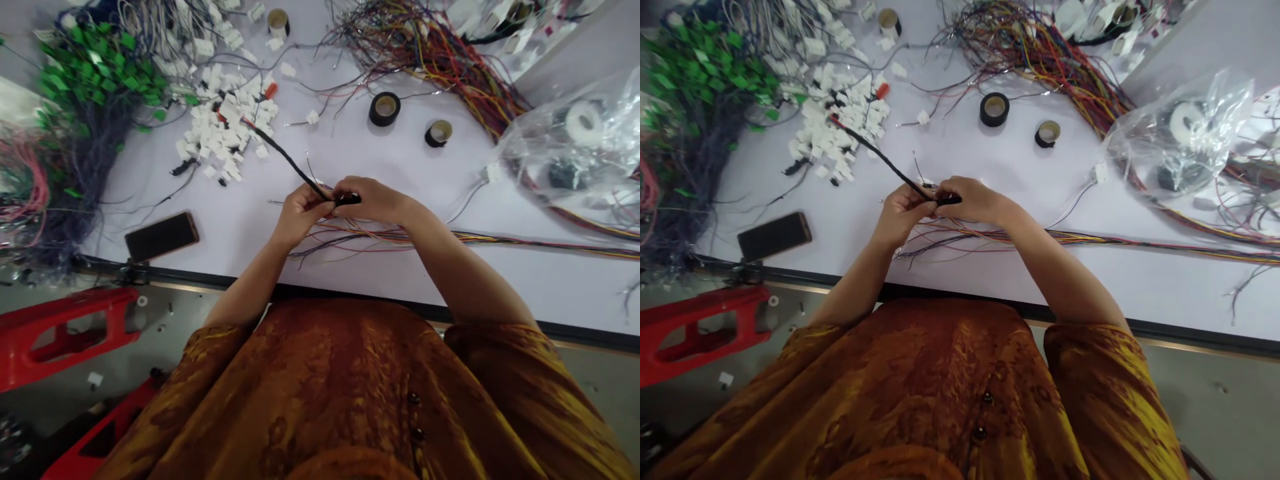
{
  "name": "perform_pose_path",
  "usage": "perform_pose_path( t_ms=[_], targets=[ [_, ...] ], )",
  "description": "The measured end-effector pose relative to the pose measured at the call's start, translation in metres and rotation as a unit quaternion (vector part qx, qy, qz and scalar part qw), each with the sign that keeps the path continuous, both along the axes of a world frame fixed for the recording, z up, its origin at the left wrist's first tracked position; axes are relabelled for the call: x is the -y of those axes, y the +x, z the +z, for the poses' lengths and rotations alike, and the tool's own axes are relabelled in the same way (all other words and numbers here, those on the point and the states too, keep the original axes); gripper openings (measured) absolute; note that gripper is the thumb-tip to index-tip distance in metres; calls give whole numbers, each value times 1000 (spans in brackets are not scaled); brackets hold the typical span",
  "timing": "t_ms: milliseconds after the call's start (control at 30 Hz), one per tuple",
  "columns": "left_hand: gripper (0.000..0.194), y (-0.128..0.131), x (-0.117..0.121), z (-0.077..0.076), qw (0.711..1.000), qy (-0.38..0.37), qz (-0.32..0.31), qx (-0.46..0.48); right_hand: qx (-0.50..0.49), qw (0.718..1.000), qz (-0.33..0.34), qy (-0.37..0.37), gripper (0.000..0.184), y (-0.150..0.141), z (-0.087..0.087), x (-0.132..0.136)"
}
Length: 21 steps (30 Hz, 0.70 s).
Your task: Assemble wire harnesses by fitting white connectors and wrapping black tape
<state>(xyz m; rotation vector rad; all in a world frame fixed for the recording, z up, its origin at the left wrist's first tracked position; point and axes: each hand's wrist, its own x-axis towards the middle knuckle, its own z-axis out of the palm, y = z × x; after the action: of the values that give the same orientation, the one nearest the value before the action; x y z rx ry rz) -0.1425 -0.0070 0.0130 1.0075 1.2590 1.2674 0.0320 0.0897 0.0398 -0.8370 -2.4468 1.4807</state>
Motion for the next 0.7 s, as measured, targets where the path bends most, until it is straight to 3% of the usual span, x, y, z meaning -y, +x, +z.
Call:
perform_pose_path(
  t_ms=[233, 367, 500, 700],
  targets=[
    [25, -2, 7, 17, 999, 19, -33, -38, 42, 993, 89, -68, 19, 2, 5, -10],
    [21, -5, 10, 30, 996, 21, -44, -74, 13, 985, 125, -119, 22, 3, 14, -11],
    [17, -6, 12, 35, 989, 55, -53, -126, 0, 990, 127, -55, 17, 5, 22, -8],
    [12, 3, 8, 40, 976, 89, -32, -195, 32, 999, 41, 1, 16, 8, 32, 6]
  ],
)
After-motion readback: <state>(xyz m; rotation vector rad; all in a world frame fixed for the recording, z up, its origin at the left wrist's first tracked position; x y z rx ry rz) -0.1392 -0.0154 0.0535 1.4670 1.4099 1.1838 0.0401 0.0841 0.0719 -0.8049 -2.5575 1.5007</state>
